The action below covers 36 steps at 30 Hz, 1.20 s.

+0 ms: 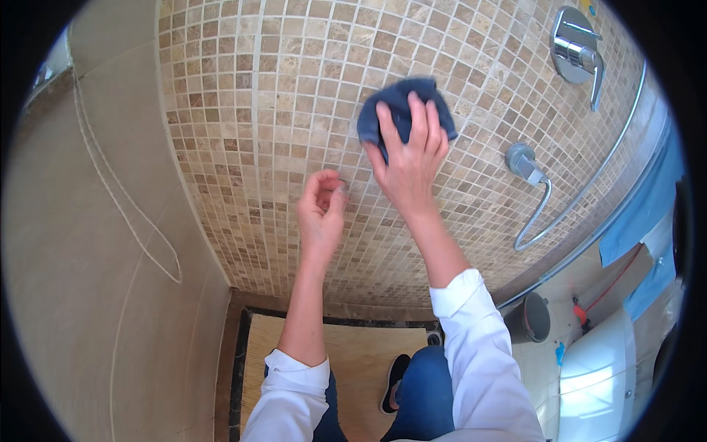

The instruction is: The person wipes the tiled shower walls with a dark cloth, moving methodically across the surface and around the showerhead. The person repeatedly wipes the same areas, occasionally adjusting the cloth, while standing on a small stool.

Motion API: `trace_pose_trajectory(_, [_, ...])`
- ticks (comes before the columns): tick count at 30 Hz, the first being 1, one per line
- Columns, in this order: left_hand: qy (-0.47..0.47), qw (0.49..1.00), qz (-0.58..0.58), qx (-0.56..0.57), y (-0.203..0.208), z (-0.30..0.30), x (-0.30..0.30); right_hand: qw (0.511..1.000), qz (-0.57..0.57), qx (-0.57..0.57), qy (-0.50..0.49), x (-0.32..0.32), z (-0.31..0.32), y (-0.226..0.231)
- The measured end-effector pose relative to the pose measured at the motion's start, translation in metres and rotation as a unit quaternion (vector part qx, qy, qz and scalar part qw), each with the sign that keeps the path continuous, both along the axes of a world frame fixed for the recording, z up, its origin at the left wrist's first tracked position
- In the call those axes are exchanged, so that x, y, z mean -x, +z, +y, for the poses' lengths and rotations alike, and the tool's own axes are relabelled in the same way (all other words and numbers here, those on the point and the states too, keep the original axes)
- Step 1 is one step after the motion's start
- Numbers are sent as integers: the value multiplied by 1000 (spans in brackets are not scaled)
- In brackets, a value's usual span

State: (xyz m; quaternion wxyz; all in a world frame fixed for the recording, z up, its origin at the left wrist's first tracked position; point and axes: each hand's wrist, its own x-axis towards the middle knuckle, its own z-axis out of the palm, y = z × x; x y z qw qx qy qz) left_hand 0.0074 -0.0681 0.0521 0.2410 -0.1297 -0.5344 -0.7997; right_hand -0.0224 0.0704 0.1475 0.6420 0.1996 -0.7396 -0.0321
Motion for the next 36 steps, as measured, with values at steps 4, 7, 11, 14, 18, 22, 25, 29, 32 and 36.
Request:
trace_pose_trajectory(4, [39,999,17,-19,-8,0,9,1000,-3,-14,-22,10,2,-36])
trace_pose_trajectory(7, [61,998,5,-34,-12,5,10,994,-62,-84,-10,5,14,-98])
trace_pose_trajectory(11, [228,973,3,28,-8,-4,4,997,-66,-44,13,1,-25,-64])
trace_pose_trajectory(14, [237,971,4,7,3,-10,-5,1000,-4,-15,15,15,-50,-22])
trace_pose_trajectory(18, [239,970,13,30,-4,-20,-7,998,-40,-45,3,12,-50,-61])
trace_pose_trajectory(22, [162,985,-50,30,-18,-13,-2,989,-100,-108,13,3,-31,-124])
trace_pose_trajectory(25, [230,973,-15,31,-22,-21,2,989,-100,-88,68,3,-53,-92])
trace_pose_trajectory(29, [261,965,24,25,-13,-32,-2,985,-95,-123,74,15,-82,-71])
trace_pose_trajectory(32, [248,960,-72,110,-24,-21,-1,979,-128,-142,65,6,-54,-91])
trace_pose_trajectory(36, [224,949,-127,184,-42,-14,-3,983,-101,-147,44,-2,-39,-124])
